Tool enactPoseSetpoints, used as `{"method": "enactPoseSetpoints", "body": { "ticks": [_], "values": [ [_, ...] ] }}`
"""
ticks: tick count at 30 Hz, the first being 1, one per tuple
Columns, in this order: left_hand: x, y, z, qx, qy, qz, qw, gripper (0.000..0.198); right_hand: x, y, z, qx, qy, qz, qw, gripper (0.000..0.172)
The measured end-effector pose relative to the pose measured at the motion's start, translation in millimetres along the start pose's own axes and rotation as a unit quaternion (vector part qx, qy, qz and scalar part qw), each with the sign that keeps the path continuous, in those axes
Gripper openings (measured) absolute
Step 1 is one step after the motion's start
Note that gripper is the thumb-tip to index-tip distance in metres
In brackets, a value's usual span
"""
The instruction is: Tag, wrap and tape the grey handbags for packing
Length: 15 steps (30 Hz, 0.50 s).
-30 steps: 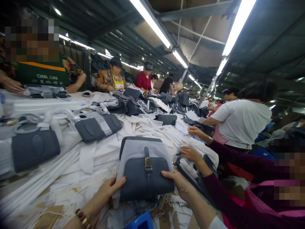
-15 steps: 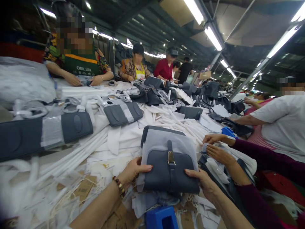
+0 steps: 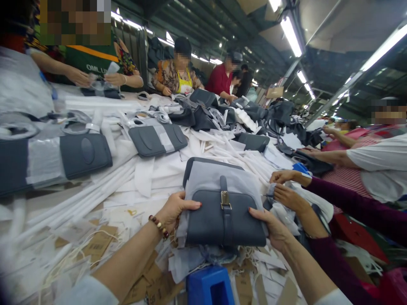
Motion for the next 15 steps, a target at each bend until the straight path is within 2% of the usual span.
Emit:
{"method": "enactPoseSetpoints", "body": {
  "ticks": [3,8,11,15],
  "values": [
    [-7,1.9,2,0.024,-0.008,0.004,1.000,0.042,-7,2,-3,0.010,0.002,-0.020,1.000,0.028],
    [-5,4.7,7,0.040,0.006,0.004,0.999,0.043,-3,9,-11,0.012,-0.050,-0.036,0.998,0.035],
    [12,7.7,24,0.054,0.050,-0.008,0.997,0.050,18,17,-24,0.014,-0.116,-0.042,0.992,0.040],
    [56,1.4,65,0.029,0.162,-0.022,0.986,0.061,60,40,-45,0.016,-0.255,-0.064,0.965,0.040]
  ]
}}
Point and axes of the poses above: each hand's wrist, its own x-axis away from the middle knuckle, its own y-axis out of the palm, z = x × y, the point moved 1 cm from there along -x, towards the middle knuckle, and after that the axes turned 3 degrees about y, right-handed, at the moved point
